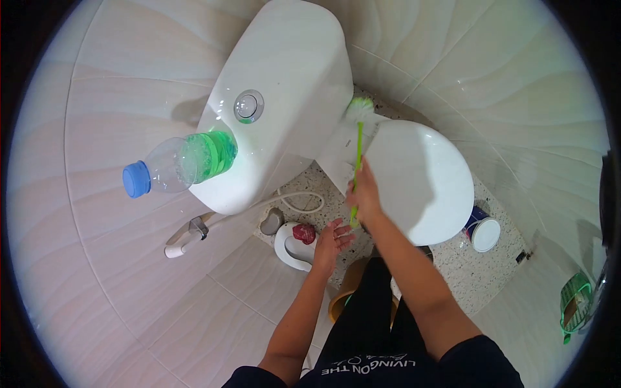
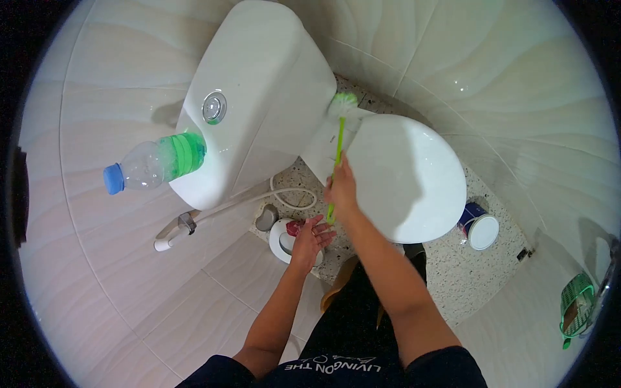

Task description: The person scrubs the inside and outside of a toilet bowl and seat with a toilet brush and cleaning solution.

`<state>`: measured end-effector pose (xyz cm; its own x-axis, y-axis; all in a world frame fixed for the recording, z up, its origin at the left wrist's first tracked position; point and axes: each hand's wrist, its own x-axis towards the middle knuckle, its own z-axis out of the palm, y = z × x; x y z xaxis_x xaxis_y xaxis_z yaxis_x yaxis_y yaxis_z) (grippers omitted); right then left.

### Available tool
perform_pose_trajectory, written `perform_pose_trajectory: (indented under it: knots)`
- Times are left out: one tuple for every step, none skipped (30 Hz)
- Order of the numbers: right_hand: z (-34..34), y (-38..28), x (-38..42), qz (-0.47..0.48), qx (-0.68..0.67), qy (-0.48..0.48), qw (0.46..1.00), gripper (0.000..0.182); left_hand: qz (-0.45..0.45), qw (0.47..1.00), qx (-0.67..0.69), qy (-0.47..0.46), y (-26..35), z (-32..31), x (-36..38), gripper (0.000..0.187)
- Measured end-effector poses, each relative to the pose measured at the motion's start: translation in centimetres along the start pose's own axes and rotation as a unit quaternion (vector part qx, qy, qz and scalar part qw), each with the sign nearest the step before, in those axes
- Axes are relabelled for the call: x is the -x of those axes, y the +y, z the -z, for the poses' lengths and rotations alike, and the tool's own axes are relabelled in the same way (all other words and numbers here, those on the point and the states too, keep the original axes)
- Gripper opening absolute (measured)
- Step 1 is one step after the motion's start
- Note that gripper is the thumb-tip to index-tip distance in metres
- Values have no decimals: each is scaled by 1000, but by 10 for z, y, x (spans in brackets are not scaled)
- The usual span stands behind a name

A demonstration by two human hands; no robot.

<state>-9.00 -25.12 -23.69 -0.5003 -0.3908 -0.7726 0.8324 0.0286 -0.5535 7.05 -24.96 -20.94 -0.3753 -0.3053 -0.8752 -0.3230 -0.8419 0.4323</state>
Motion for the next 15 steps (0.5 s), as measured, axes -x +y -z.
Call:
perform_pose_trajectory:
  knots:
    - [4,30,13,61,59,-5,996,42,11,1000,8,2,-5,3,-1,52]
    - [3,34,42,-44,34,-13,998,42,23,1000,16,4,-9,5,-1,52]
    - [1,36,67,-149,7,-19,989,41,23,1000,19,5,-11,5,2,52]
    - [2,46,75,-151,10,-21,988,41,16,1000,-23,6,-10,4,8,54]
    - [2,57,79,-118,5,12,993,41,8,998,-67,7,-9,3,11,56]
    - [2,64,80,-86,0,45,995,41,9,998,-65,10,-5,-1,17,56]
    - [-4,54,77,-89,1,45,995,41,23,998,-46,24,1,-7,23,57]
    - [-10,42,69,-99,-49,47,993,41,39,998,-27,37,5,-10,27,58]
    - [-14,35,67,-109,-98,50,988,41,43,998,-27,38,10,-12,27,58]
    - [-17,41,67,-109,-97,51,988,41,37,997,-31,61,18,-13,25,57]
    - [-22,50,64,-75,-95,55,991,42,28,996,-34,83,23,-13,23,56]
    - [-25,57,62,-40,-93,59,993,42,27,996,-29,83,22,-7,19,56]
    - [-22,64,66,-38,-89,57,994,42,-27,992,-94,80,19,3,13,55]
    - [-17,73,76,-52,-61,62,995,42,-79,981,-158,79,12,12,9,54]
    - [-15,77,81,-66,-35,67,995,41,-80,982,-154,80,7,14,11,54]
